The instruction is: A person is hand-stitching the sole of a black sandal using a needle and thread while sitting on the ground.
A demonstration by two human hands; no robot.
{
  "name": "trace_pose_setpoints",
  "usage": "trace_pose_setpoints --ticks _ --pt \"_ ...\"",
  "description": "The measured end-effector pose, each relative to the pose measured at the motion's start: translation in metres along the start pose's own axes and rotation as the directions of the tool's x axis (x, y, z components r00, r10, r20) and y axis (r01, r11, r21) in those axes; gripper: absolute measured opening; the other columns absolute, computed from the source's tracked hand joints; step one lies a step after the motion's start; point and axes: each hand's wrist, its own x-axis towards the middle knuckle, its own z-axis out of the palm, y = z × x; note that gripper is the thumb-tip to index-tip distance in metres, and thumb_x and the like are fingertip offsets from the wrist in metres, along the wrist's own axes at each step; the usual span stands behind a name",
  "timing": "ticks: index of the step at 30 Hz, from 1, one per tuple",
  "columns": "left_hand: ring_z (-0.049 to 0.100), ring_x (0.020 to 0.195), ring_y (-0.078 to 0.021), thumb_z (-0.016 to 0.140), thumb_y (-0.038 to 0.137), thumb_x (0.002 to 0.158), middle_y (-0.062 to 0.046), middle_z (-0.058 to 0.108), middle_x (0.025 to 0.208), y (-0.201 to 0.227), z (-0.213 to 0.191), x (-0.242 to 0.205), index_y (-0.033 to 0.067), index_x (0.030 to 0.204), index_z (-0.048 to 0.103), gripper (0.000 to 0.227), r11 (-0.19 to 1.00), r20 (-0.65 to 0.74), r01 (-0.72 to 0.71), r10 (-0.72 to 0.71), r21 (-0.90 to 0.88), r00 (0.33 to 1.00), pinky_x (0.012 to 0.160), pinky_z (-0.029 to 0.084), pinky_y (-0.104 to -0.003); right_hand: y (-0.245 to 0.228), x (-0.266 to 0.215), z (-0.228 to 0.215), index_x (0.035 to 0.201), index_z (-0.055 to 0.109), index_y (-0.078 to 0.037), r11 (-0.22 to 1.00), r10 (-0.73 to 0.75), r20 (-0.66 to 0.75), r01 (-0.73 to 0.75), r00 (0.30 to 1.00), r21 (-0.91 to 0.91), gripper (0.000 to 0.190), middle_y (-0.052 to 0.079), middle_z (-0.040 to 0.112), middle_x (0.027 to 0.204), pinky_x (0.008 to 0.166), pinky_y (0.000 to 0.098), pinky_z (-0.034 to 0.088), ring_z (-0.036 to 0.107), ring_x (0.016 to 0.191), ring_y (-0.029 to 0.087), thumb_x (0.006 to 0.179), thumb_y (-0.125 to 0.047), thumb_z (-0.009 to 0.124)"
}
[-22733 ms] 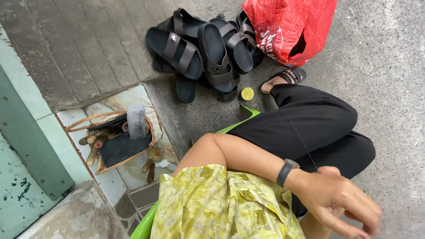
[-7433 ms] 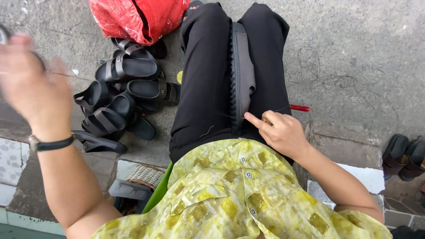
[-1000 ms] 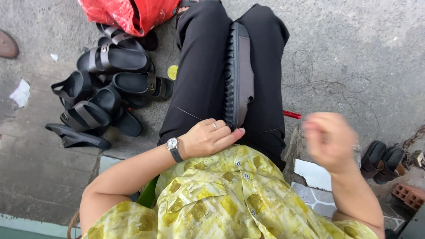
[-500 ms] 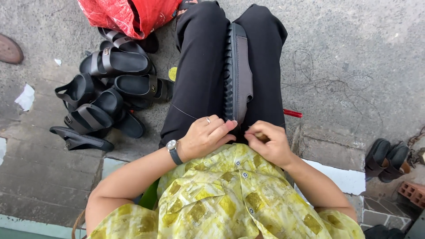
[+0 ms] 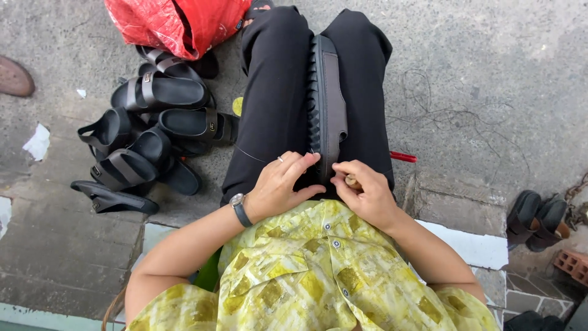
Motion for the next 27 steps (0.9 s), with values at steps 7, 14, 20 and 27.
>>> trace_pose_setpoints --ticks 7,14,20,27 --pt "0.056 0.066 -0.0278 0.081 0.026 0.076 -0.008 0.05 0.078 -0.005 0.006 -0.001 0.0003 0.12 0.059 0.056 0.999 -0.016 0.036 -0.037 -0.007 0.999 0.053 0.048 -0.036 0.016 -0.014 -0.04 0.093 0.068 -0.012 0.916 0.035 -0.062 -0.056 0.997 -0.397 0.022 0.006 0.064 0.073 0.052 0.0321 0.051 0.063 0.061 0.027 0.076 0.001 0.066" --pt "0.059 0.068 -0.0259 0.082 0.028 0.074 -0.007 0.052 0.08 -0.006 0.009 -0.002 0.0023 0.12 0.06 0.056 0.999 0.003 0.049 -0.049 0.011 0.999 0.054 0.049 -0.035 -0.017 0.004 -0.015 0.095 0.068 -0.007 0.996 -0.016 -0.035 0.013 0.999 -0.091 0.015 0.005 0.067 0.085 0.059 0.0302 0.052 0.067 0.073 0.023 0.081 -0.005 0.073" --pt "0.058 0.068 -0.0265 0.081 0.028 0.075 -0.007 0.052 0.08 -0.006 0.006 -0.001 0.0023 0.12 0.059 0.056 0.999 -0.002 0.051 -0.051 0.018 0.999 0.053 0.049 -0.035 -0.015 0.013 -0.007 0.09 0.066 -0.009 0.96 -0.089 0.089 0.11 0.992 -0.258 0.012 0.006 0.063 0.073 0.048 0.0319 0.051 0.063 0.06 0.025 0.082 0.0 0.065" --pt "0.058 0.067 -0.0278 0.079 0.023 0.077 -0.008 0.053 0.078 -0.009 0.009 -0.002 0.0023 0.118 0.06 0.049 0.999 0.0 0.032 -0.032 0.026 0.999 0.052 0.049 -0.036 -0.015 0.003 -0.03 0.085 0.062 -0.017 0.788 -0.067 0.148 0.144 0.987 -0.599 0.013 -0.002 0.055 0.07 0.049 0.0316 0.049 0.061 0.058 0.023 0.081 -0.005 0.059"
